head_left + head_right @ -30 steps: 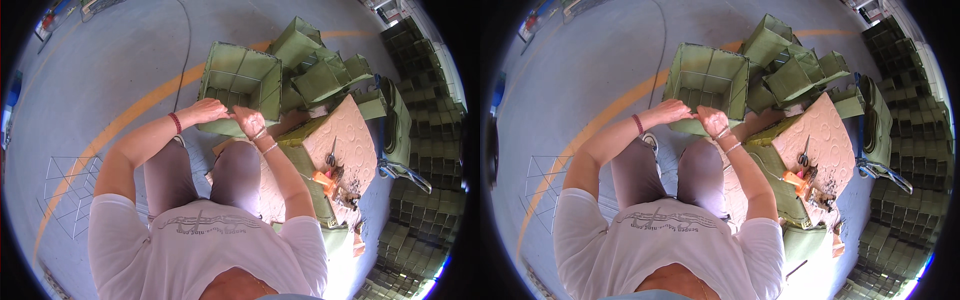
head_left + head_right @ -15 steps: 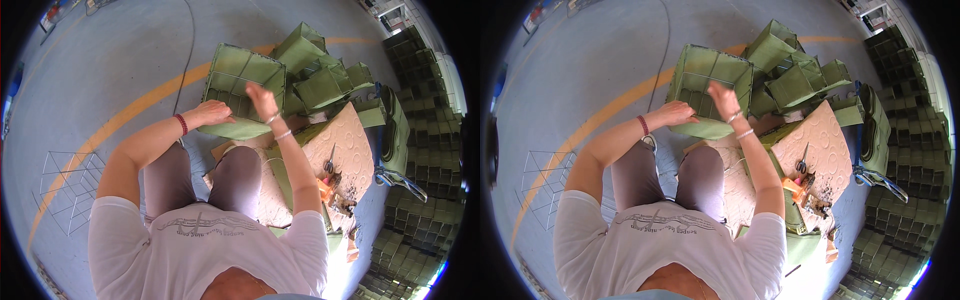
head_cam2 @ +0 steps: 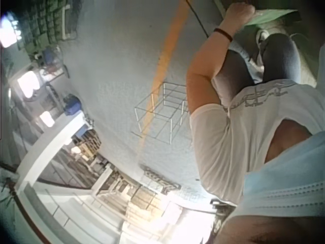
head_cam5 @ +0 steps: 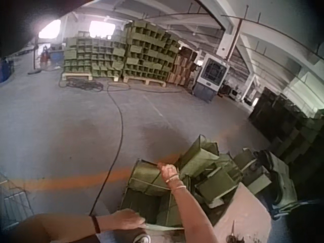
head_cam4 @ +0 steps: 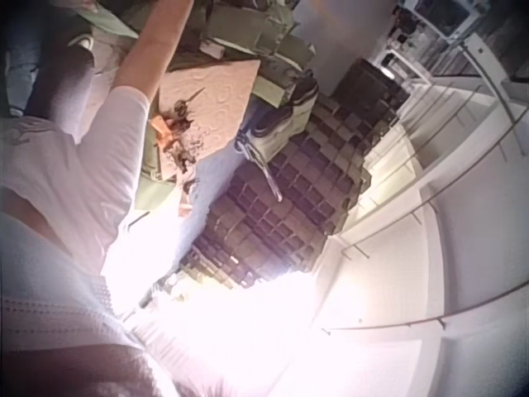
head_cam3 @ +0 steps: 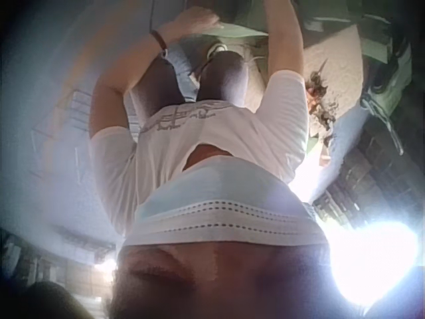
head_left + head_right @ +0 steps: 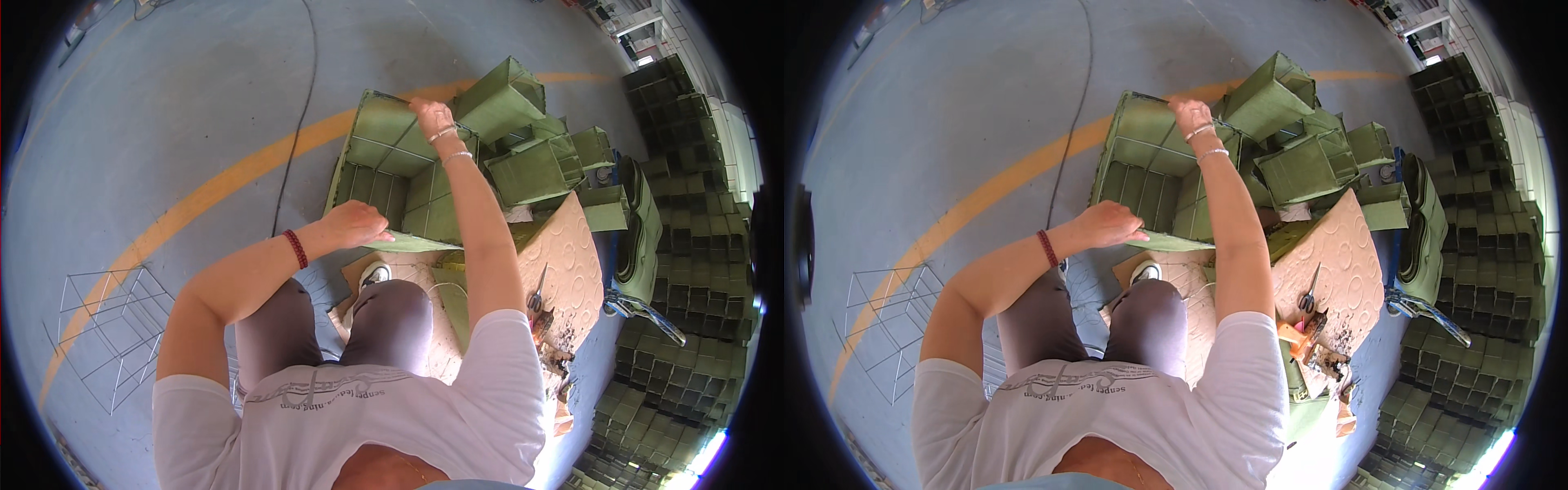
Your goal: Manually assemble green fabric-covered containers using wire frames and a hot glue gun.
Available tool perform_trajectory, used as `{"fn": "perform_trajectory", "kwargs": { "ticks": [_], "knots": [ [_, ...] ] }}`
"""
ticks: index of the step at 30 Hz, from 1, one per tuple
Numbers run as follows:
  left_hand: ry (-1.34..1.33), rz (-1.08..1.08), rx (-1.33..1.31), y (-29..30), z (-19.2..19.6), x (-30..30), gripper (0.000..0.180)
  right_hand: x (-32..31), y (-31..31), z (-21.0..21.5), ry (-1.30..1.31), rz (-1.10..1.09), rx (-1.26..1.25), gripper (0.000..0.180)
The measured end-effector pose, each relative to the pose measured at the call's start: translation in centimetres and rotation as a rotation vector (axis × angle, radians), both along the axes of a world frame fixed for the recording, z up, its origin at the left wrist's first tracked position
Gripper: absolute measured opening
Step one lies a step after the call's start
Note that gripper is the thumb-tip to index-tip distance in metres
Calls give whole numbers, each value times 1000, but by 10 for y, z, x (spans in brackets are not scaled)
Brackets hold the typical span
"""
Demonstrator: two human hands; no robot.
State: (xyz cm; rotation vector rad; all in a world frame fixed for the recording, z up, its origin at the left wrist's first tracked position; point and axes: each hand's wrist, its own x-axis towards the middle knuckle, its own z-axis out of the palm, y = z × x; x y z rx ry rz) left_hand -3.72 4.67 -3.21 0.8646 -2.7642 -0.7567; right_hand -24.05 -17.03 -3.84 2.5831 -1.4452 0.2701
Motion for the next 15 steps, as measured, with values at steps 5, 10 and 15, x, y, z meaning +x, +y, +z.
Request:
{"fn": "perform_trajectory", "kwargs": {
  "ticks": [5,10,15],
  "knots": [
    [99,-15,-24,0,-4,1,50,-4,0,-8,26,167,-129,13],
    [121,-11,-59,-3,-15,1,49,2,-1,6,113,109,28,23],
    [246,-21,-234,-9,-21,-1,46,8,-12,7,-193,220,-22,25]
  ]
}}
